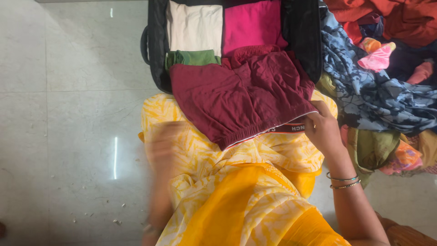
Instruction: The person folds various pieces of clothing and places them neatly into a black suitcase, including shorts, t-shirts, and shirts.
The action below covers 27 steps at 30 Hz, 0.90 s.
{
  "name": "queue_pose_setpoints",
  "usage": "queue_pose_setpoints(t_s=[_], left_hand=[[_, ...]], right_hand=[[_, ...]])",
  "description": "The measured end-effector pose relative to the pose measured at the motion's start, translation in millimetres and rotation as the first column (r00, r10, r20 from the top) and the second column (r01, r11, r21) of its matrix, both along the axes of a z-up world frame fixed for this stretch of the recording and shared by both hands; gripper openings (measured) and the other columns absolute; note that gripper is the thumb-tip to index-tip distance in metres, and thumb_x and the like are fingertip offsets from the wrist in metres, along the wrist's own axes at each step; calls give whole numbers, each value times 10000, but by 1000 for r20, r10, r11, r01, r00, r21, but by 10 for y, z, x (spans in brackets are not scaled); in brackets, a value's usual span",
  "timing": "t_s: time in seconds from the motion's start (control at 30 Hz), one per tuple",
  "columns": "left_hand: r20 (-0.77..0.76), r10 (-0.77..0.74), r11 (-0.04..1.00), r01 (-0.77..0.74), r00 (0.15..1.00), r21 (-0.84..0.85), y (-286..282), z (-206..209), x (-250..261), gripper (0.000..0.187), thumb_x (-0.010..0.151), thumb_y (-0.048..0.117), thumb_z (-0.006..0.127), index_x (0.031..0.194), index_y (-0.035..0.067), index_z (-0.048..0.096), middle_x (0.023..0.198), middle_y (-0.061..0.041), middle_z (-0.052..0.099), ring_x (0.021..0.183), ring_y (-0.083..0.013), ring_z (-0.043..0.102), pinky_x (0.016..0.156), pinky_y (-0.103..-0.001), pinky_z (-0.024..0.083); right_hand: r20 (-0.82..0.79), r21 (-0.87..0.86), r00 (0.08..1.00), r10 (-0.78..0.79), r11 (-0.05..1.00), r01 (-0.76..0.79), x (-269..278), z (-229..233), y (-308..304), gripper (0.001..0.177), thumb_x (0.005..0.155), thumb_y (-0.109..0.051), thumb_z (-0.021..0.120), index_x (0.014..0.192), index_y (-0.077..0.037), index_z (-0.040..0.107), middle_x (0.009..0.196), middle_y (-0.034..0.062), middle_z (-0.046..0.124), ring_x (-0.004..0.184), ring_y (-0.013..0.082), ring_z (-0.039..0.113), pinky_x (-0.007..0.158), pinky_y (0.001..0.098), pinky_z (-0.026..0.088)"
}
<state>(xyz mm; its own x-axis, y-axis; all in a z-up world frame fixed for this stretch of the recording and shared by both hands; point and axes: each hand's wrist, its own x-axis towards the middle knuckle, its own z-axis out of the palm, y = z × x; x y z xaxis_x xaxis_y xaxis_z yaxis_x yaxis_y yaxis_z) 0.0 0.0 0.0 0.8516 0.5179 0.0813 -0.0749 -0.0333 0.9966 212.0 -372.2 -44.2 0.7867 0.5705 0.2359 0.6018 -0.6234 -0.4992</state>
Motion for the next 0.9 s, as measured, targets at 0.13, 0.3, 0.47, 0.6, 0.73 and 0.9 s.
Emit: queue_pose_setpoints(t_s=[0.13, 0.3, 0.47, 0.6, 0.73, 0.9], left_hand=[[-228, -392, 598, 435, 891, 673, -842, -353, 513, 391, 869, 265, 688, 1232, 121, 692, 1430, -217, 550, 1358, -398, 489, 1102, -550, 381], [-457, -437, 114, 552, 775, 826, -687, -418, 512, 348, 909, 231, 675, 1253, 183, 651, 1548, -246, 432, 1441, -397, 458, 1160, -577, 349], [-473, -531, 47, 582, 703, 812, -501, -510, 461, 506, 935, 230, 616, 1440, 217, 611, 1364, -271, 521, 1129, -412, 566, 951, -569, 435], [-361, -527, 52, 454, 769, 890, -355, -487, 497, 438, 920, 144, 605, 1348, 215, 661, 1254, -183, 601, 1093, -353, 587, 941, -483, 483], [-319, -404, 364, 470, 857, 804, 30, -190, 602, 291, 883, 104, 654, 1171, 116, 691, 1078, -139, 609, 984, -329, 613, 863, -435, 516], [-240, -327, 604, 398, 914, 690, 199, 394, 778, 394, 834, -49, 612, 1212, 44, 674, 1038, -159, 566, 943, -336, 622, 799, -417, 516]], right_hand=[[-15, -26, 998, 58, 998, -59, -69, 192, 44, 123, 855, -22, 711, 979, -17, 716, 1285, 191, 645, 895, 345, 705, 748, 392, 570], [79, -306, 983, 165, 942, -134, -114, 364, 51, 473, 662, -411, 872, 948, -59, 740, 1271, 166, 630, 970, 341, 689, 798, 430, 569], [60, -334, 974, 217, 924, -186, -77, 317, -7, 499, 656, -391, 859, 1016, -67, 737, 1308, 148, 614, 1027, 324, 672, 860, 441, 556], [96, -312, 957, 274, 921, -232, -26, 297, -33, 445, 665, -338, 835, 1038, -112, 747, 1292, 135, 616, 1069, 331, 669, 876, 436, 552], [100, -332, 963, 251, 921, -205, 98, 469, -51, 445, 664, -421, 862, 948, -108, 722, 1207, 81, 666, 1012, 305, 680, 820, 433, 551], [178, -159, 948, 263, 959, -236, 295, 651, -54, 397, 721, -410, 837, 874, -67, 708, 1141, 94, 715, 914, 295, 686, 788, 402, 548]])
